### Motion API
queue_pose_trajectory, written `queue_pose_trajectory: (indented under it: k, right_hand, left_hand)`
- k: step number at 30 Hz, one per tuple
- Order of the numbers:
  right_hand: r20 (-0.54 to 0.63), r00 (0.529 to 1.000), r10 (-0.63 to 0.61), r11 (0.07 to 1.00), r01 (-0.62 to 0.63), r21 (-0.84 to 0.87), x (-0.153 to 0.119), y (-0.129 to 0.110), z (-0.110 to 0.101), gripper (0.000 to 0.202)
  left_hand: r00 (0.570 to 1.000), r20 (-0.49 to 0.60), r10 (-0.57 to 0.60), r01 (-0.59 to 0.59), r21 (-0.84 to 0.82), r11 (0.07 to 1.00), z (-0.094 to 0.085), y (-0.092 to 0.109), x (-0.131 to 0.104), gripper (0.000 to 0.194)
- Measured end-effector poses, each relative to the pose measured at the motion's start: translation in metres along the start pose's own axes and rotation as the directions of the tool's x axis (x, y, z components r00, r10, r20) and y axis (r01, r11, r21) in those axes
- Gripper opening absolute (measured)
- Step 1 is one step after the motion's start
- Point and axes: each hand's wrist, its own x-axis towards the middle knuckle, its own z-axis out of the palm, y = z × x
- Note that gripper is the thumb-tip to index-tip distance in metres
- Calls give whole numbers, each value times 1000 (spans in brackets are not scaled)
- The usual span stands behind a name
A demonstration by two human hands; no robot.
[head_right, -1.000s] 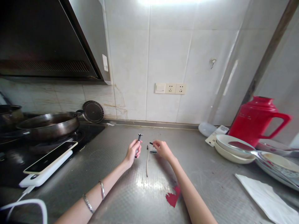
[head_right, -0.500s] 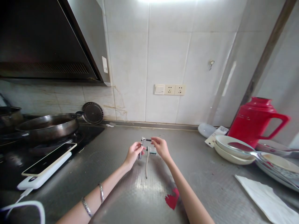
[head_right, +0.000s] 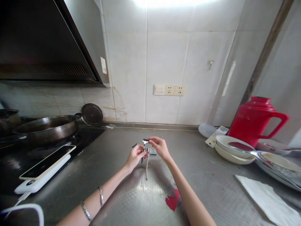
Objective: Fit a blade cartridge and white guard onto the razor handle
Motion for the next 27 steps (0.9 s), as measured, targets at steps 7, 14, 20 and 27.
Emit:
queue_pose_trajectory:
  k: [7, 14, 20, 27]
  right_hand:
    - [11, 999, -34, 999, 33, 40, 0, 0, 1, 28]
    - [21, 999, -30, 999, 29, 42, -1, -1, 1, 26]
    - [32, 999, -33, 999, 32, 38, -1, -2, 1, 25]
    - [33, 999, -29, 999, 28, 42, -1, -2, 2, 25]
  left_hand:
    - [1000, 12, -2, 2, 6, 1000, 0, 0, 0, 29]
    - [1000, 19, -5, 5, 8, 1000, -1, -3, 1, 29]
    - [1000, 22, -7, 7, 8, 1000, 0, -4, 2, 30]
    - [1000, 29, -4, 3, 14, 1000, 0, -2, 1, 28]
